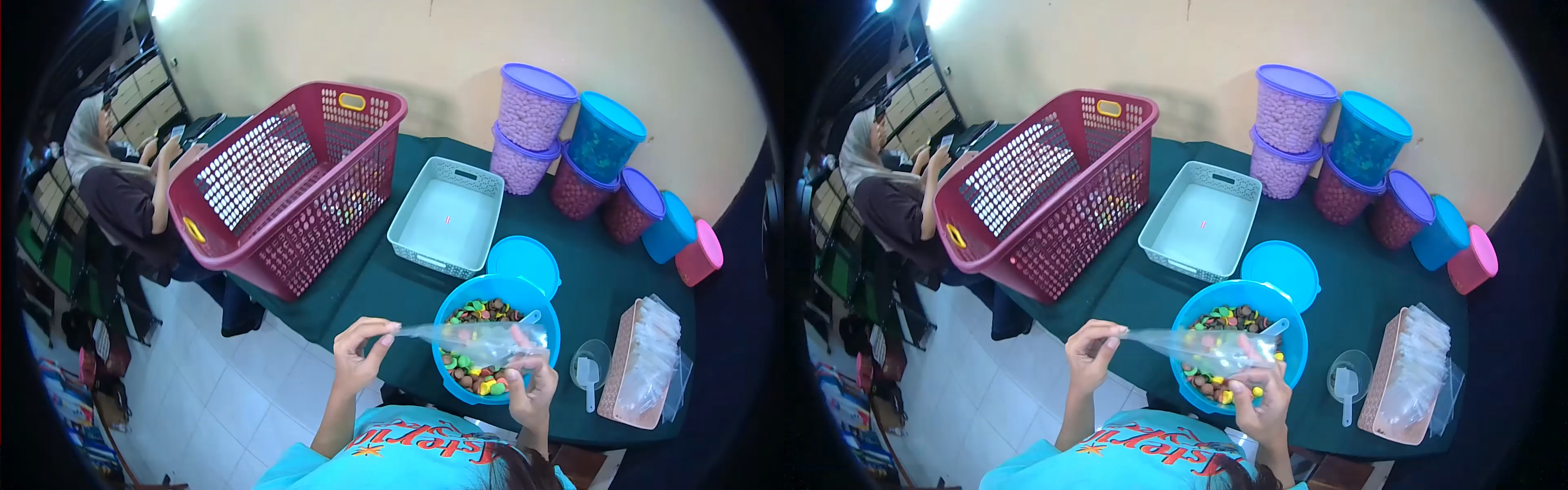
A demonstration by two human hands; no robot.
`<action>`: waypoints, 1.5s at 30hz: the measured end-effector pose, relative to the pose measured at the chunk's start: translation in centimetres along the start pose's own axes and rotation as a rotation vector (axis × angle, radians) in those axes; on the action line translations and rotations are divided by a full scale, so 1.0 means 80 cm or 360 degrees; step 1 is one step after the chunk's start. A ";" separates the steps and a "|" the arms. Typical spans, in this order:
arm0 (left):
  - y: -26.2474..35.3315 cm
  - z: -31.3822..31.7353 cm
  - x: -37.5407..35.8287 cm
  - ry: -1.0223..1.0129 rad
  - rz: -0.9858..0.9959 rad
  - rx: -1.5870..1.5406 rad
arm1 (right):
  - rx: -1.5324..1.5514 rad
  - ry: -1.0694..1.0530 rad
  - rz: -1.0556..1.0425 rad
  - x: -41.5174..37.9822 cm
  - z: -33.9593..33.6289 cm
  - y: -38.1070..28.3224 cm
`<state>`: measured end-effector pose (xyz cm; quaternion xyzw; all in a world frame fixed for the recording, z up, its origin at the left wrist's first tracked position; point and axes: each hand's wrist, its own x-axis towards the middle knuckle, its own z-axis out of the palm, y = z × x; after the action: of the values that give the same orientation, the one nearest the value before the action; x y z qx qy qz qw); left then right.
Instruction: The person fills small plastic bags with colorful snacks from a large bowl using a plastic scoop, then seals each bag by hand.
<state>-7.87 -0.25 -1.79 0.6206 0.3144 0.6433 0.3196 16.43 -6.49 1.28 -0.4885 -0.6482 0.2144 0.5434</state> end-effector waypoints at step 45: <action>0.022 0.044 -0.060 -0.0786 -0.0532 -0.0438 | -0.1505 -0.1362 -0.0512 0.084 -0.040 0.079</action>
<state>-4.24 -5.13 -3.17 0.6486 0.2350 0.4486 0.5682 22.36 1.25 0.49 -0.4431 -0.8964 -0.0021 -0.0104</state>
